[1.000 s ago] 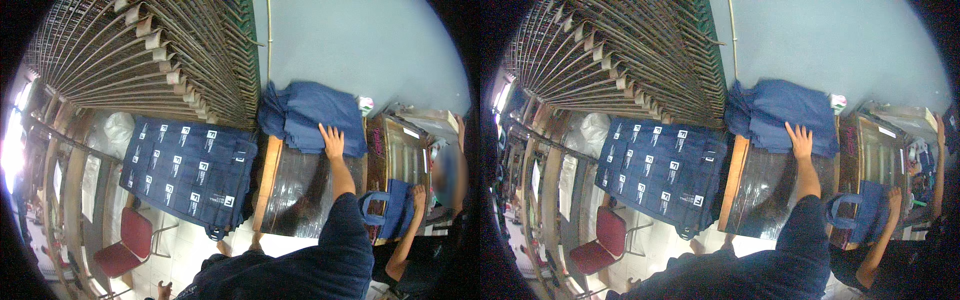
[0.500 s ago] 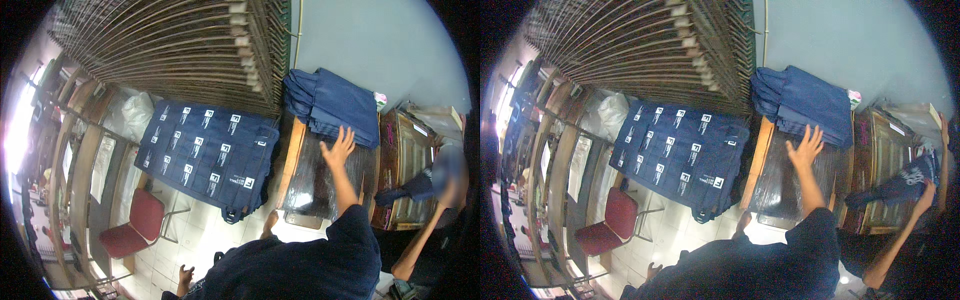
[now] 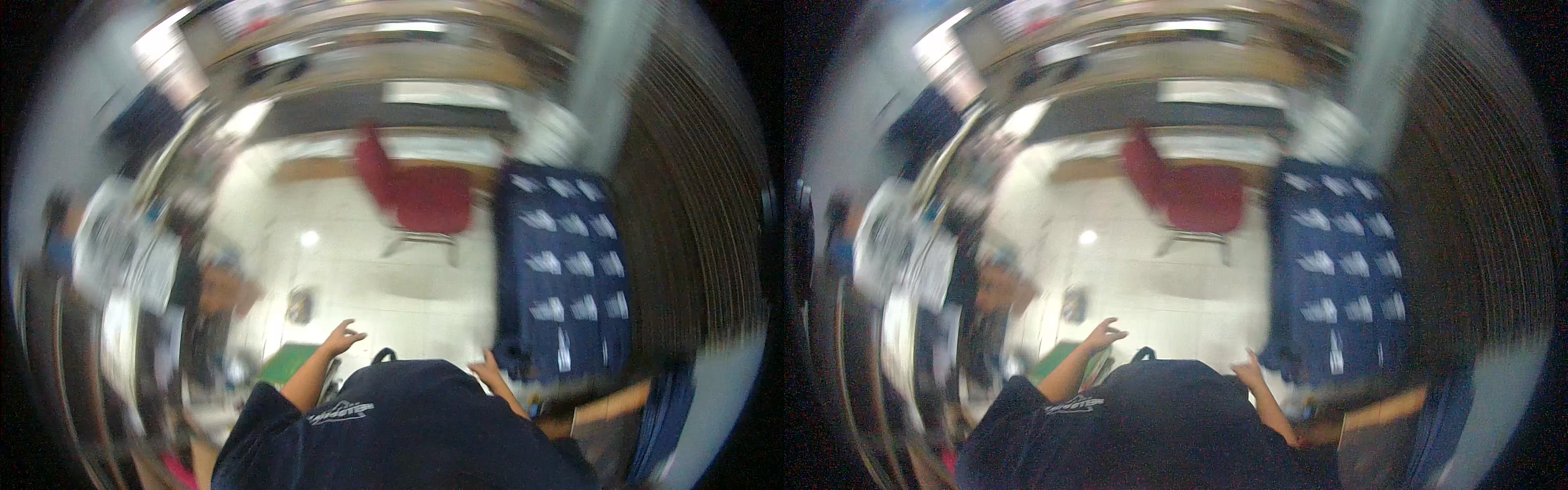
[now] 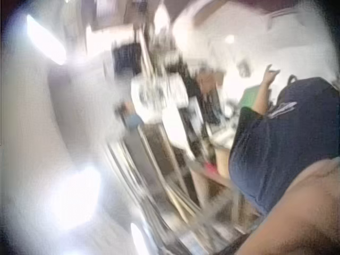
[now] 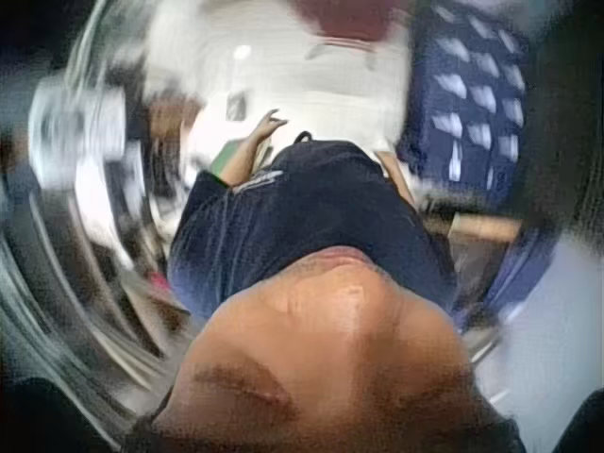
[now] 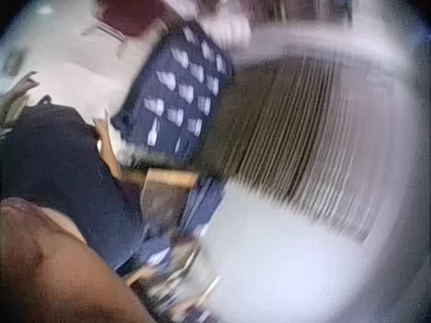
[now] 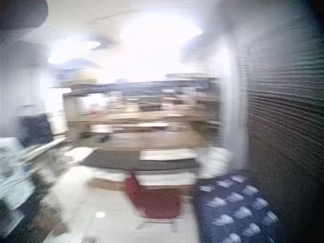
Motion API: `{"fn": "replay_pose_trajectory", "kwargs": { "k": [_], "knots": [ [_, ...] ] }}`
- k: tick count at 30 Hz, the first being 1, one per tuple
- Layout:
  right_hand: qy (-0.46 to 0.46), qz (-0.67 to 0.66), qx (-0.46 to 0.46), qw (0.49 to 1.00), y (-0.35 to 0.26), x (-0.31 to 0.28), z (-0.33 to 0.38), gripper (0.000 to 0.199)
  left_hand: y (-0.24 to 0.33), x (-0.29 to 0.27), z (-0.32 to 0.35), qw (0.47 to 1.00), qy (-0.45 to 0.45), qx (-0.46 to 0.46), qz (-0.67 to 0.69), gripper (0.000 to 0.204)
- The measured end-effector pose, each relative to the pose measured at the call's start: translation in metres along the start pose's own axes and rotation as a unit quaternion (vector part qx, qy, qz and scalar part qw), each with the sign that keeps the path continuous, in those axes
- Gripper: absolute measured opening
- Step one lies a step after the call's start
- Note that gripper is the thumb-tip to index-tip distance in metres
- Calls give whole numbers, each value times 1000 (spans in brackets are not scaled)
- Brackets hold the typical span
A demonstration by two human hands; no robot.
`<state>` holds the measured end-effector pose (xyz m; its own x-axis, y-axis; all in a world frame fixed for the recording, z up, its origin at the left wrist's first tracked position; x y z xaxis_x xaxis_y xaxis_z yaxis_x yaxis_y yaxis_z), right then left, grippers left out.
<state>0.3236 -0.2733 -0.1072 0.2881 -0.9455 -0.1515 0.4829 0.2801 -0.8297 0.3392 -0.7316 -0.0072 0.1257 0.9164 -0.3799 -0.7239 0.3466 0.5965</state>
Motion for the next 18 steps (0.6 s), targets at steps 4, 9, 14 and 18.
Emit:
{"fn": "replay_pose_trajectory", "kwargs": {
  "k": [4, 9, 14, 18],
  "knots": [
    [58, 291, -74, 952, 84, -106, -126, 77, -62, -17, -19, 992, 61, -40, 105, 91],
    [-34, 340, 14, 940, -103, -30, -156, 82, -91, -30, -24, 970, 122, -95, 187, 94],
    [-181, 370, 8, 911, -183, 92, -282, 78, -98, -74, -67, 943, 124, -114, 286, 92],
    [-332, 308, -97, 886, -311, 230, -346, 76, -188, -99, -127, 894, 198, -187, 355, 88]
  ]
}}
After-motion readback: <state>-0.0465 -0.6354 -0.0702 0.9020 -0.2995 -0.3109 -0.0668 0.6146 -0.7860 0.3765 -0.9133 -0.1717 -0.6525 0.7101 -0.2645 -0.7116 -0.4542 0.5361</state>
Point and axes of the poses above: each hand's wrist, its own z-axis away from the middle knuckle, its own x-axis out of the palm, y = z × x, the point moved 4 cm from there along -z, towards the middle knuckle, and after that the axes turned 8 degrees about -x, right-handed, at the moved point
